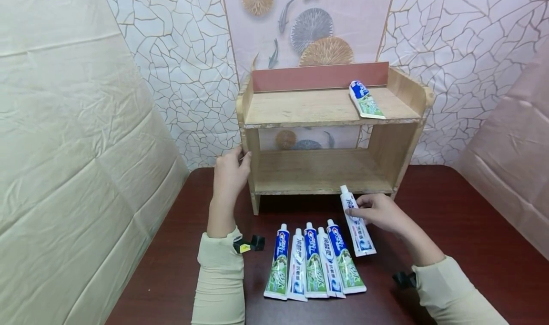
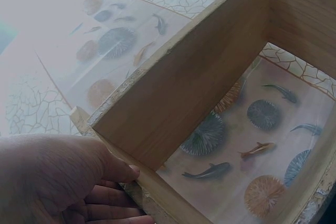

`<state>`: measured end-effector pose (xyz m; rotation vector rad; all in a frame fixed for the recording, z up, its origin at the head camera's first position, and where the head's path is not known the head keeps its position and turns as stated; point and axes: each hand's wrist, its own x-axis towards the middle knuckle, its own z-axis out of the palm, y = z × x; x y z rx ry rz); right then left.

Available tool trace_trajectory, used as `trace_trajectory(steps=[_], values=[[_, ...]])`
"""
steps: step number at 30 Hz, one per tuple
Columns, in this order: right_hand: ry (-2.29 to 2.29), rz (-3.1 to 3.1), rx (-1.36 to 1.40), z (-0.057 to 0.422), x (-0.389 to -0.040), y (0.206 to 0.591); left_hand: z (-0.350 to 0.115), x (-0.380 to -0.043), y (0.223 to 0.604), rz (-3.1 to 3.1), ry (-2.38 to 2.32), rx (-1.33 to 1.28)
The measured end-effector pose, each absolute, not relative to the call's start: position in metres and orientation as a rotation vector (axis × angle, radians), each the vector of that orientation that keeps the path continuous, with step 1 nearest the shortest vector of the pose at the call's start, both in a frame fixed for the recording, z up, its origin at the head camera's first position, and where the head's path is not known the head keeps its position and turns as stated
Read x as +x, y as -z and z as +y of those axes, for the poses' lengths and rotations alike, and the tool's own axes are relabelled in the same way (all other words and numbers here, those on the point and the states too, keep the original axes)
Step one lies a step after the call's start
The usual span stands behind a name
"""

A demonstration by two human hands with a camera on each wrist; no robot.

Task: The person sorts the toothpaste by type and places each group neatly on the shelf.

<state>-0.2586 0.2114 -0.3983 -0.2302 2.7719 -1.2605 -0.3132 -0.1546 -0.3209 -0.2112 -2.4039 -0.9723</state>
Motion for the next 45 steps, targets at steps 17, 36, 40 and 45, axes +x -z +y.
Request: trace_trajectory(steps=[17, 36, 40, 45], values=[[1.213, 2.816, -0.28, 0.208, -0.267, 0.389, -0.156, -0.314, 0.32, -2.399, 0.977, -0.215], [1.266, 2.813, -0.34, 0.209, -0.276, 0.384, -0.155, -0.314, 0.321, -2.384, 0.951, -0.214], [1.252, 2.817, -0.34, 0.208, -0.277, 0.382, -0.154, -0.314, 0.321, -2.389, 0.958, -0.214], [1.232, 2.832, -0.331, 0.208, -0.278, 0.38, -0.155, -0.314, 0.321, -2.397, 0.954, -0.21]])
